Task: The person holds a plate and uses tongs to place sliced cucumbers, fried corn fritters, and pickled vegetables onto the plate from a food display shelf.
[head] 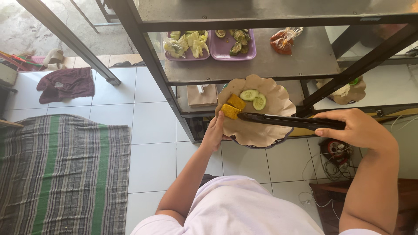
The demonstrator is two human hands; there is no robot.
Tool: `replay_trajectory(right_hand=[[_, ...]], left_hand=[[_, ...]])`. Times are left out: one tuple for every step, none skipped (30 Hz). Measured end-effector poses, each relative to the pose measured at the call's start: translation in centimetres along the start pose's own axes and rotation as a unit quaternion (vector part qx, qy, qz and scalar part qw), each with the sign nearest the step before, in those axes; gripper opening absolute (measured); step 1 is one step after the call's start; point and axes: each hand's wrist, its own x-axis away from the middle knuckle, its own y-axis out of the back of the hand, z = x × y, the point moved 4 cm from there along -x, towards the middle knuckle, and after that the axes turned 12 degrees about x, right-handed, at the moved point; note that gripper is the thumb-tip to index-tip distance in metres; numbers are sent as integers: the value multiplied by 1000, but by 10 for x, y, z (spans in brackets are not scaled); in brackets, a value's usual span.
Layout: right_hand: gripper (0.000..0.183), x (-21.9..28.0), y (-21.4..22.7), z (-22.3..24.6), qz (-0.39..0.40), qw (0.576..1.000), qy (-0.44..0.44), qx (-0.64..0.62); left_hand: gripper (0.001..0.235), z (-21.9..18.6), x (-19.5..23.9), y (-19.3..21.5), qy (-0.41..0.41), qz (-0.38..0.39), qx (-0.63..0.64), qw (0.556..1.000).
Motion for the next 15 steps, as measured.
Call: replay_trajectory(right_hand=[[50, 2, 3, -2, 2, 1000, -10, 3], [50, 3, 4, -4, 4, 1000, -21, 6], [50, 4, 5, -7, 7, 999, -40, 4], [51, 5, 4, -11, 11, 998, -59, 2], [51, 6, 4, -17, 15, 997, -79, 1], [53, 7, 4, -20, -4, 998, -67, -17], [54, 8, 3, -25, -22, 998, -55, -34], [56, 8, 2, -31, -41, 997, -43, -51], [55, 8, 1, -34, -66, 996, -17, -56], [55, 7, 0, -37, -91, 994, 9, -60], [55, 8, -2, -40, -116, 991, 35, -65], [55, 8, -6, -43, -125, 989, 31, -72], [55, 8, -11, -45, -133, 988, 28, -79], [55, 9, -14, -48, -143, 986, 25, -85], [54, 9, -17, -48, -143, 984, 39, -100]], left_hand=[[60, -1, 0, 0, -5, 3, 11, 1000], [59, -1, 0, -1, -11, 5, 22, 1000], [58, -3, 0, -1, -23, 8, 25, 999], [57, -6, 0, 0, -35, 10, 27, 999], [56, -8, 1, 0, -47, 12, 30, 998], [55, -9, 1, 1, -51, 9, 31, 998], [54, -11, 1, 1, -56, 5, 32, 998], [54, -11, 1, 1, -60, 1, 33, 998], [53, -11, 1, 2, -58, -8, 33, 998], [52, -10, 1, 2, -55, -17, 34, 998], [51, -8, 1, 3, -52, -26, 36, 998], [51, -7, 1, 3, -53, -29, 36, 998], [51, -5, 2, 3, -54, -31, 36, 997], [52, -4, 2, 2, -56, -33, 36, 997], [52, -4, 2, 2, -57, -34, 30, 997]])
